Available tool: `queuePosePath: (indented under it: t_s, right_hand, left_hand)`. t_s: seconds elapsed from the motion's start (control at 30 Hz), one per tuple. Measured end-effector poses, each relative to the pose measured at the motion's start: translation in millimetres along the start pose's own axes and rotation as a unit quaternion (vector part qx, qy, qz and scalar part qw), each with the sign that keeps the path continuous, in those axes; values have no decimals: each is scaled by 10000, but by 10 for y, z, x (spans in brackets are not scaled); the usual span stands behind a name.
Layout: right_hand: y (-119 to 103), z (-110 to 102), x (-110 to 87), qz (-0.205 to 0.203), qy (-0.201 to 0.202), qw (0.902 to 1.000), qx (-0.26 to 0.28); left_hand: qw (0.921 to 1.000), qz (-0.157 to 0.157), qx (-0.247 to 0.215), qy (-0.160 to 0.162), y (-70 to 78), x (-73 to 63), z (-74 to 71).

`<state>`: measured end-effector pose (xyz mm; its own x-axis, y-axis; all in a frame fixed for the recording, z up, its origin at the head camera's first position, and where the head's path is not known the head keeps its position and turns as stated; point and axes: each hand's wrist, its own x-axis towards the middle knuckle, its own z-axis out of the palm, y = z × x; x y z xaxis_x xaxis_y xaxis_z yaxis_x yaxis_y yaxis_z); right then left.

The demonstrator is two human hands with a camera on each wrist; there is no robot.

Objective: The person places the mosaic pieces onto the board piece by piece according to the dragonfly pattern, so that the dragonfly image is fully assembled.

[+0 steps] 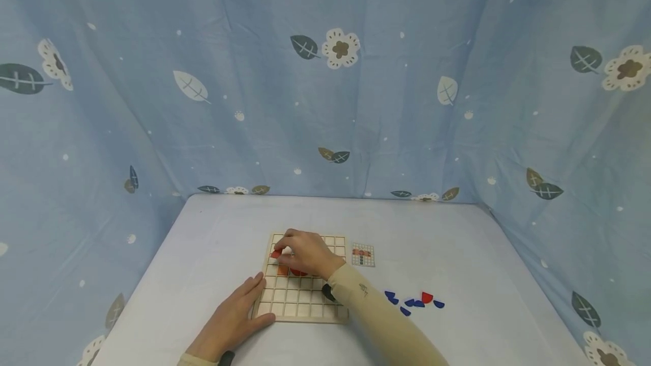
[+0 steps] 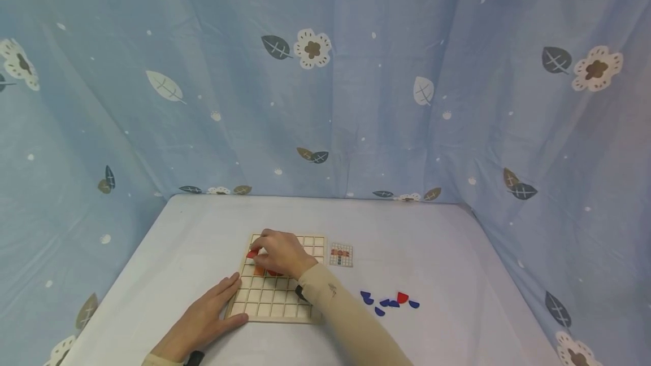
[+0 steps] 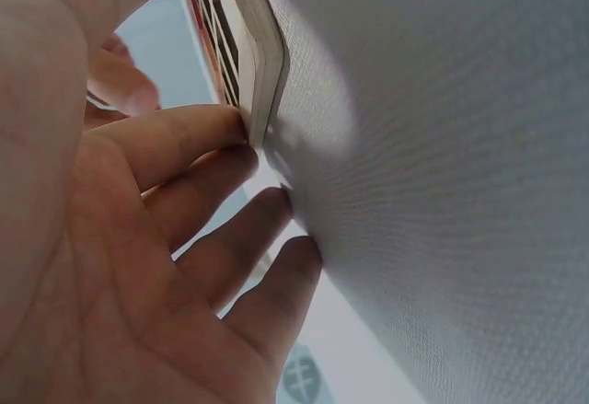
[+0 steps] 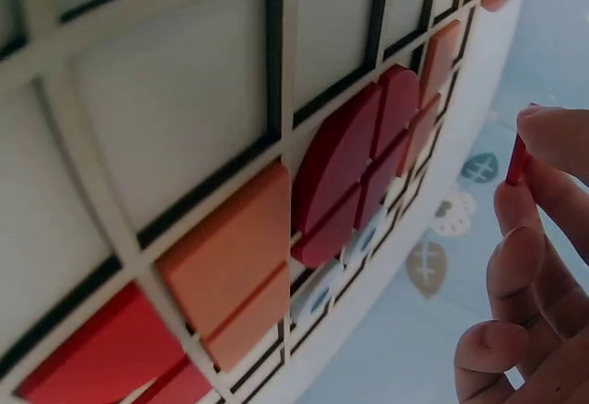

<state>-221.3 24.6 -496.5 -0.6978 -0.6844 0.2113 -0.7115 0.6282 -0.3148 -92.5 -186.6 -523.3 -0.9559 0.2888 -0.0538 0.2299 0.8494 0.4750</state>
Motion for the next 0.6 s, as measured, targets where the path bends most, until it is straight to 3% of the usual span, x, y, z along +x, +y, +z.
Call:
queuePosePath:
  t_s: [0.6]
  right_hand:
    - [-102,117,247,360,-657,9947,-711]
  left_hand:
    - [9998,166,-19,88,-24,3,6]
